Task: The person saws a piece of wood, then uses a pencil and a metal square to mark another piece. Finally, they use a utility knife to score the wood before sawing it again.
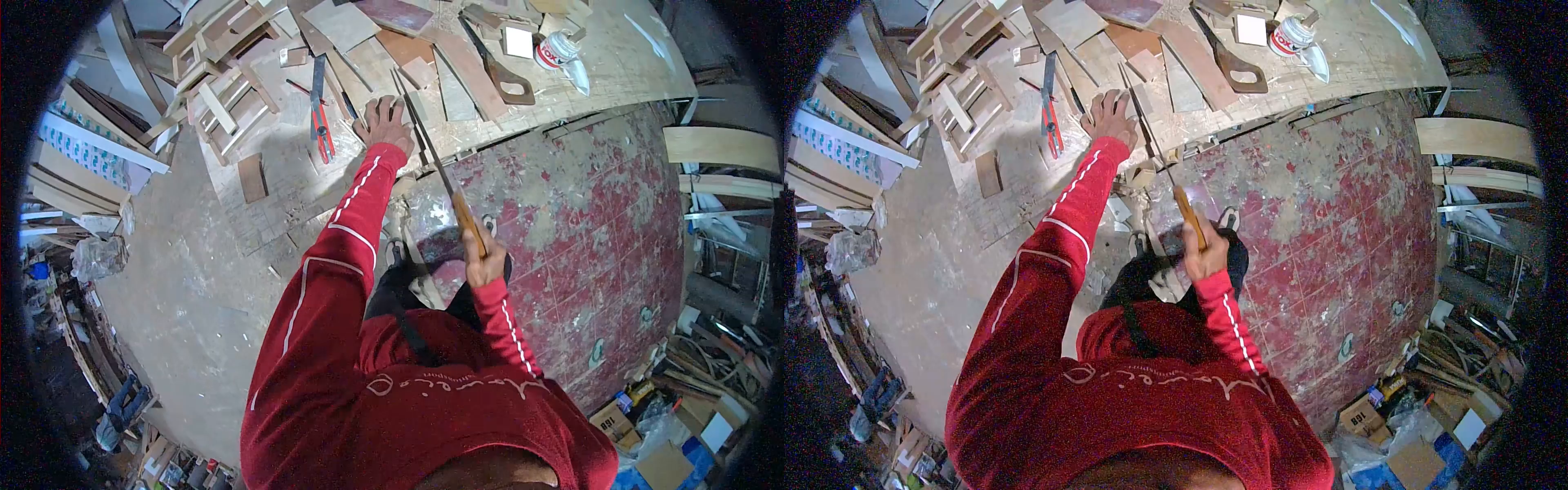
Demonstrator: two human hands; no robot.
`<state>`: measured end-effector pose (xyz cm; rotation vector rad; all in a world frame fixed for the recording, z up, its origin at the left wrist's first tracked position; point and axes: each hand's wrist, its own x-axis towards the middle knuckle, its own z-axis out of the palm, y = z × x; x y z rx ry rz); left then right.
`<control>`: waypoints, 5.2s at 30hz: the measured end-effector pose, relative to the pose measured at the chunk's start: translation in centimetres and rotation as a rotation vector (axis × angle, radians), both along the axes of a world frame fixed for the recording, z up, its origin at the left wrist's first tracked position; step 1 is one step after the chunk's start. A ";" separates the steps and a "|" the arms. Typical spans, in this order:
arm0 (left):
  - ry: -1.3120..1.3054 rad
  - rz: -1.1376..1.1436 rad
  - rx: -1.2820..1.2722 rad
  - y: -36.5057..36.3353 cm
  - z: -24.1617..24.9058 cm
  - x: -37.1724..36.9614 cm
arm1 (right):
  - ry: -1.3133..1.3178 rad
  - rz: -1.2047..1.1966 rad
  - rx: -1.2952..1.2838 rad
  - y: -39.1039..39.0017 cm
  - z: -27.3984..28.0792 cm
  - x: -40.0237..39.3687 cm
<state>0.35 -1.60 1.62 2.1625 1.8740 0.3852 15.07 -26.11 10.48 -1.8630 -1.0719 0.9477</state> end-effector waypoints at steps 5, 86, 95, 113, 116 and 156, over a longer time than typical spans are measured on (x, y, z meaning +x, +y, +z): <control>-0.027 0.009 0.062 0.0 -1.1 0.0 | -0.016 -0.002 0.255 -3.4 0.3 0.7; -0.007 -0.079 0.141 0.1 -1.1 0.2 | 0.007 0.100 0.042 -1.1 0.5 1.8; -0.025 -0.091 0.128 -0.1 -1.3 0.2 | 0.003 0.082 0.147 -2.4 0.7 1.9; 0.019 -0.080 0.110 0.3 -1.3 0.3 | 0.055 0.066 0.200 -4.2 0.1 1.5; 0.019 -0.083 0.097 0.1 -0.7 0.2 | 0.071 0.078 0.075 -2.6 -0.3 1.7; -0.036 -0.068 0.190 0.9 -1.4 0.4 | 0.115 0.097 0.091 -4.2 -1.8 2.8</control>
